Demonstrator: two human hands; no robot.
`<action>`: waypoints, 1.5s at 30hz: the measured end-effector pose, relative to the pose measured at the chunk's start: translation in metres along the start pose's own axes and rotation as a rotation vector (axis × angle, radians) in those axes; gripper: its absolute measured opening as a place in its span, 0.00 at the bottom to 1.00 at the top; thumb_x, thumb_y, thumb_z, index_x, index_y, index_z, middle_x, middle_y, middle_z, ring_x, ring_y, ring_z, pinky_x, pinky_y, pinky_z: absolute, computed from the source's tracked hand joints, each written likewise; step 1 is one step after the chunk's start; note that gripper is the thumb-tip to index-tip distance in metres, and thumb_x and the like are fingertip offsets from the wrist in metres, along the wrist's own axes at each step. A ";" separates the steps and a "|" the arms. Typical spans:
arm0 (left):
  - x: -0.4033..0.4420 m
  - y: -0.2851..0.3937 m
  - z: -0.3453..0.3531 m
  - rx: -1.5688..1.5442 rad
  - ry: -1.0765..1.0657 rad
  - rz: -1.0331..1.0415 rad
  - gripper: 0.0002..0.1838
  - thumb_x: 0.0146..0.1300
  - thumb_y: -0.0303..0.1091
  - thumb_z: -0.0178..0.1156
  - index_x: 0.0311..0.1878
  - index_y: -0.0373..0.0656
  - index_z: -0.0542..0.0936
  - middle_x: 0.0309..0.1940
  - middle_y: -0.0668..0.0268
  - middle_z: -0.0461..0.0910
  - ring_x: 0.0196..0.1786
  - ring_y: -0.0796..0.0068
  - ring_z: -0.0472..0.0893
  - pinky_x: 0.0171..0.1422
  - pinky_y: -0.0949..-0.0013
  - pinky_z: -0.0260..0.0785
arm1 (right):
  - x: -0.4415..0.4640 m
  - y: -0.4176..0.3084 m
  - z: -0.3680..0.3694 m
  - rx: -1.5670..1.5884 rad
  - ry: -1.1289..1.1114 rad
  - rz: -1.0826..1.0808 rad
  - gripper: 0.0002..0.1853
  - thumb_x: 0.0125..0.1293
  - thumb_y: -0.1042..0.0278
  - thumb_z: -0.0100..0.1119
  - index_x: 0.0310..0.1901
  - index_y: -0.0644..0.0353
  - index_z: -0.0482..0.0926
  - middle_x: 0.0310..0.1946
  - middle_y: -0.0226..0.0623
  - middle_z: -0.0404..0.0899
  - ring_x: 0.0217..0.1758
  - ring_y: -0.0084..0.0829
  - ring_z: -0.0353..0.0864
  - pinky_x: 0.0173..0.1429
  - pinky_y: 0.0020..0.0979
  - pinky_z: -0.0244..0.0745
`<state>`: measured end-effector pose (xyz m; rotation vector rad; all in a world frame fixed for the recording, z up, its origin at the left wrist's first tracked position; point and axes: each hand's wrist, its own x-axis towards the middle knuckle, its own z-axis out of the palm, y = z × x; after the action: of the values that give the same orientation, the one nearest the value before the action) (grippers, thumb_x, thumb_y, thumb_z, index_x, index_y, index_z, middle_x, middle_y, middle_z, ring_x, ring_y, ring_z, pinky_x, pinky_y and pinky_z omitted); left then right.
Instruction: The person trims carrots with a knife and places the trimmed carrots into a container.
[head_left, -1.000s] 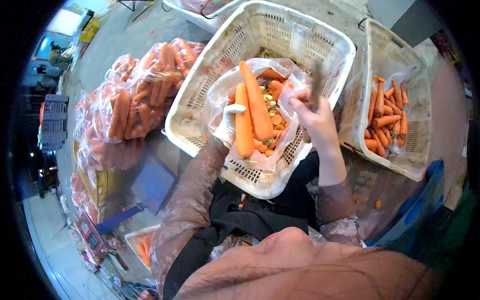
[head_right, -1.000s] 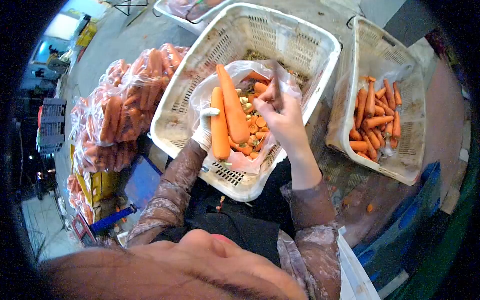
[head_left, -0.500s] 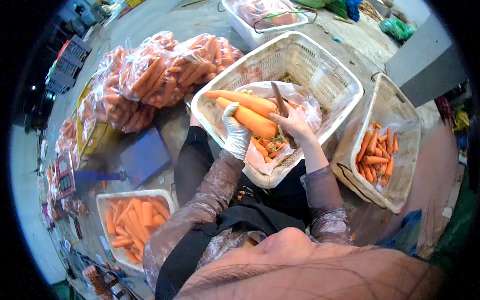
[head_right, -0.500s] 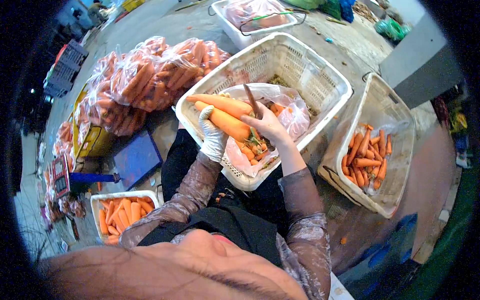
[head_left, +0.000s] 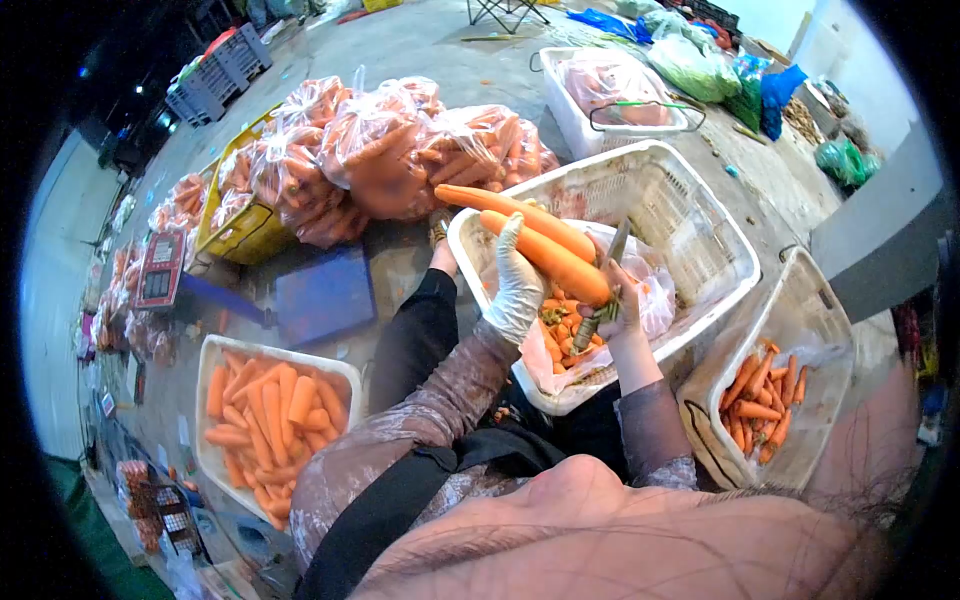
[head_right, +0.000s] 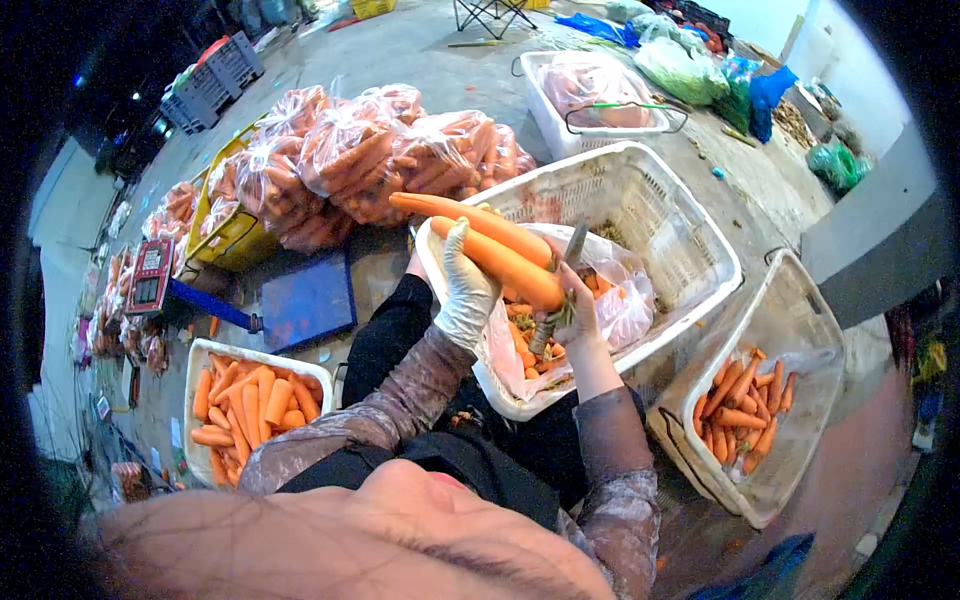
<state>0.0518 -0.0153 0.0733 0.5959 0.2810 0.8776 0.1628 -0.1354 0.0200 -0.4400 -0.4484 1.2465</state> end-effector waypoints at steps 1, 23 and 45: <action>0.000 0.006 0.003 0.050 -0.007 -0.040 0.30 0.59 0.52 0.58 0.58 0.42 0.68 0.48 0.59 0.73 0.52 0.63 0.74 0.62 0.60 0.66 | -0.005 0.002 0.001 -0.005 0.140 0.008 0.30 0.65 0.56 0.50 0.69 0.48 0.56 0.51 0.37 0.74 0.31 0.30 0.81 0.20 0.24 0.72; -0.051 -0.034 -0.111 0.280 -0.430 -0.928 0.41 0.44 0.42 0.68 0.62 0.37 0.65 0.53 0.54 0.73 0.52 0.58 0.76 0.56 0.60 0.71 | -0.029 -0.051 -0.002 -1.273 0.443 -0.103 0.28 0.54 0.53 0.67 0.51 0.65 0.76 0.45 0.39 0.81 0.47 0.29 0.79 0.54 0.29 0.71; -0.030 -0.003 -0.098 0.815 -0.531 -0.430 0.28 0.40 0.34 0.68 0.48 0.39 0.72 0.37 0.67 0.75 0.40 0.76 0.74 0.45 0.72 0.68 | -0.016 -0.002 -0.017 -2.158 0.455 -0.207 0.08 0.52 0.68 0.58 0.34 0.58 0.77 0.24 0.46 0.79 0.29 0.46 0.81 0.37 0.43 0.75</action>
<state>-0.0097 -0.0039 -0.0078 1.4318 0.2615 0.1337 0.1692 -0.1529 0.0052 -2.3031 -1.2744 -0.0676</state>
